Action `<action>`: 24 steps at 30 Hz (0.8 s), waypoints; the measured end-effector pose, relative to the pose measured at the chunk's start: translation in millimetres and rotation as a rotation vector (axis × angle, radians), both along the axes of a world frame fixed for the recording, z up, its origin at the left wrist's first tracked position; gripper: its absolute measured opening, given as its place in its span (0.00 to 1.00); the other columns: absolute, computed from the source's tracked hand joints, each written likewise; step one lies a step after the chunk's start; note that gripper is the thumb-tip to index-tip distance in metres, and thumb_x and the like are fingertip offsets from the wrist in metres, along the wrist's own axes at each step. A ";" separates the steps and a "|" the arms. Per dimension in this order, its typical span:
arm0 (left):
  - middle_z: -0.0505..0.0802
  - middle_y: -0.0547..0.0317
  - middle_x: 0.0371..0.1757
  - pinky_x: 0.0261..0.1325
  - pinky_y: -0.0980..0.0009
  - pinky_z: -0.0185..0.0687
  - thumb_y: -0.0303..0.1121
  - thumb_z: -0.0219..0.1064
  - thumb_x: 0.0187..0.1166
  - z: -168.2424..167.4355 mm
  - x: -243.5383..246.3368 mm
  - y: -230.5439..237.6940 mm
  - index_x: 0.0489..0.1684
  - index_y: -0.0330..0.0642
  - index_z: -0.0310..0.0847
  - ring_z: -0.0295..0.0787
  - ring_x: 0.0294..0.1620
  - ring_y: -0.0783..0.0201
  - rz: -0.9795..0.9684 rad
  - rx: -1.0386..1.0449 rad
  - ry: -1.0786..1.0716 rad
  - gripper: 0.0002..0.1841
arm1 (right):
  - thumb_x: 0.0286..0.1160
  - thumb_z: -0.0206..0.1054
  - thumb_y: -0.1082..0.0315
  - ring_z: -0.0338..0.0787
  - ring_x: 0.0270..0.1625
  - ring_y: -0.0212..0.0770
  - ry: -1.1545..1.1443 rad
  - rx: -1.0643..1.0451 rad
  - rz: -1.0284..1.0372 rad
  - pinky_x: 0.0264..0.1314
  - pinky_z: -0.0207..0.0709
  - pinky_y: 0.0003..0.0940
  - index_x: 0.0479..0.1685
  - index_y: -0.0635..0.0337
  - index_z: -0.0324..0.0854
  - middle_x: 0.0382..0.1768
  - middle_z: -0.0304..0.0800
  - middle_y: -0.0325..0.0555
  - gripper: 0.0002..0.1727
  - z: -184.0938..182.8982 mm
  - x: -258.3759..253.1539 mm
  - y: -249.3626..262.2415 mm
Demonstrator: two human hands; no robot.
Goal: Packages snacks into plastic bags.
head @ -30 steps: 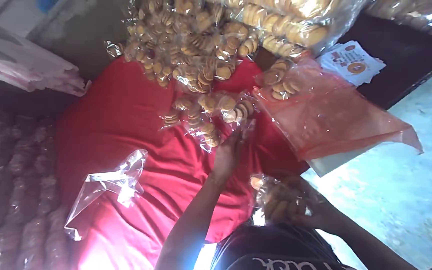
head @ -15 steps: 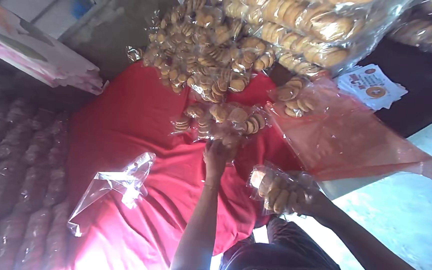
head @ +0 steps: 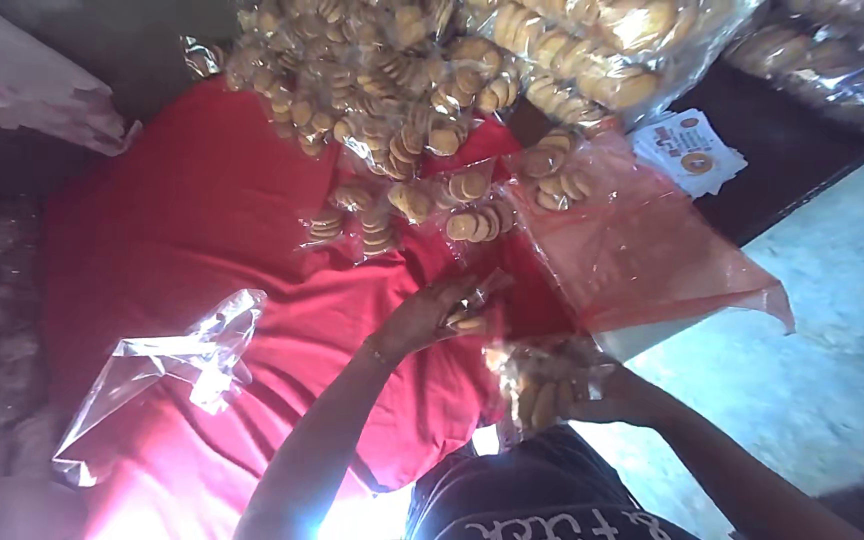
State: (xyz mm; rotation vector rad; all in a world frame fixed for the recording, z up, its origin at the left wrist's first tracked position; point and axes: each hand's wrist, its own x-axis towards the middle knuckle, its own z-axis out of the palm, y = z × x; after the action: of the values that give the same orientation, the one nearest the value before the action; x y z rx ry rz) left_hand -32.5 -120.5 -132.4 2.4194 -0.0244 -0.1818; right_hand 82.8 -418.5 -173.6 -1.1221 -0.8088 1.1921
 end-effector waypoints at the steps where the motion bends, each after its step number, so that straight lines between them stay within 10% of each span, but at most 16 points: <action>1: 0.84 0.36 0.73 0.79 0.50 0.73 0.36 0.79 0.69 3.2 -2.4 1.0 0.81 0.31 0.70 0.82 0.73 0.42 0.047 -0.023 0.048 0.38 | 0.56 0.85 0.59 0.94 0.59 0.40 0.062 0.025 -0.077 0.61 0.90 0.38 0.77 0.53 0.71 0.60 0.93 0.42 0.42 1.8 5.0 -1.4; 6: 0.91 0.47 0.64 0.72 0.45 0.76 0.43 0.78 0.71 2.2 -34.7 -9.3 0.64 0.46 0.87 0.85 0.68 0.45 -0.112 0.081 -0.143 0.23 | 0.57 0.81 0.52 0.92 0.45 0.22 -0.217 -0.020 -0.730 0.50 0.89 0.25 0.62 0.47 0.78 0.43 0.93 0.19 0.31 32.3 12.4 49.1; 10: 0.82 0.49 0.78 0.80 0.38 0.59 0.56 0.69 0.76 -8.0 -53.0 -10.5 0.59 0.71 0.90 0.72 0.81 0.43 -0.017 0.334 -0.448 0.17 | 0.57 0.80 0.59 0.87 0.65 0.35 -0.611 0.008 -0.519 0.65 0.85 0.35 0.69 0.68 0.74 0.67 0.84 0.50 0.37 -3.8 1.9 109.4; 14: 0.61 0.35 0.91 0.87 0.26 0.30 0.57 0.77 0.65 -27.6 -47.2 8.9 0.60 0.70 0.91 0.38 0.93 0.28 0.001 0.099 -0.383 0.22 | 0.65 0.74 0.54 0.68 0.86 0.51 -0.900 0.031 -0.356 0.86 0.64 0.46 0.65 0.63 0.82 0.81 0.71 0.61 0.29 -33.0 2.6 129.4; 18: 0.65 0.36 0.89 0.90 0.47 0.53 0.53 0.83 0.61 -36.8 -34.1 19.2 0.59 0.62 0.92 0.49 0.93 0.37 -0.041 -0.131 -0.302 0.25 | 0.73 0.66 0.54 0.65 0.88 0.51 -0.886 0.078 -0.260 0.87 0.63 0.47 0.72 0.62 0.78 0.84 0.67 0.62 0.30 -32.1 8.3 127.6; 20: 0.71 0.37 0.84 0.87 0.56 0.61 0.52 0.84 0.59 -40.6 -32.0 23.0 0.55 0.56 0.92 0.61 0.88 0.45 -0.038 -0.176 -0.317 0.25 | 0.75 0.58 0.31 0.56 0.92 0.45 -0.678 0.096 -0.164 0.88 0.62 0.40 0.86 0.60 0.64 0.92 0.48 0.59 0.48 -26.6 6.3 117.3; 24: 0.68 0.37 0.85 0.84 0.63 0.65 0.47 0.85 0.59 -45.2 -34.2 25.3 0.57 0.52 0.91 0.65 0.85 0.53 0.007 -0.302 -0.265 0.25 | 0.43 0.73 0.21 0.55 0.92 0.48 -0.739 0.050 -0.232 0.85 0.65 0.36 0.83 0.54 0.62 0.92 0.38 0.68 0.64 -26.4 -17.6 114.8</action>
State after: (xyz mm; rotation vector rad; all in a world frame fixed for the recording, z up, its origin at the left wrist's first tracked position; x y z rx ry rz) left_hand -66.7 -95.1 -177.7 2.1252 -0.1523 0.1388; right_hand 65.2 -303.7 -199.9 -1.5921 -1.2092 0.5423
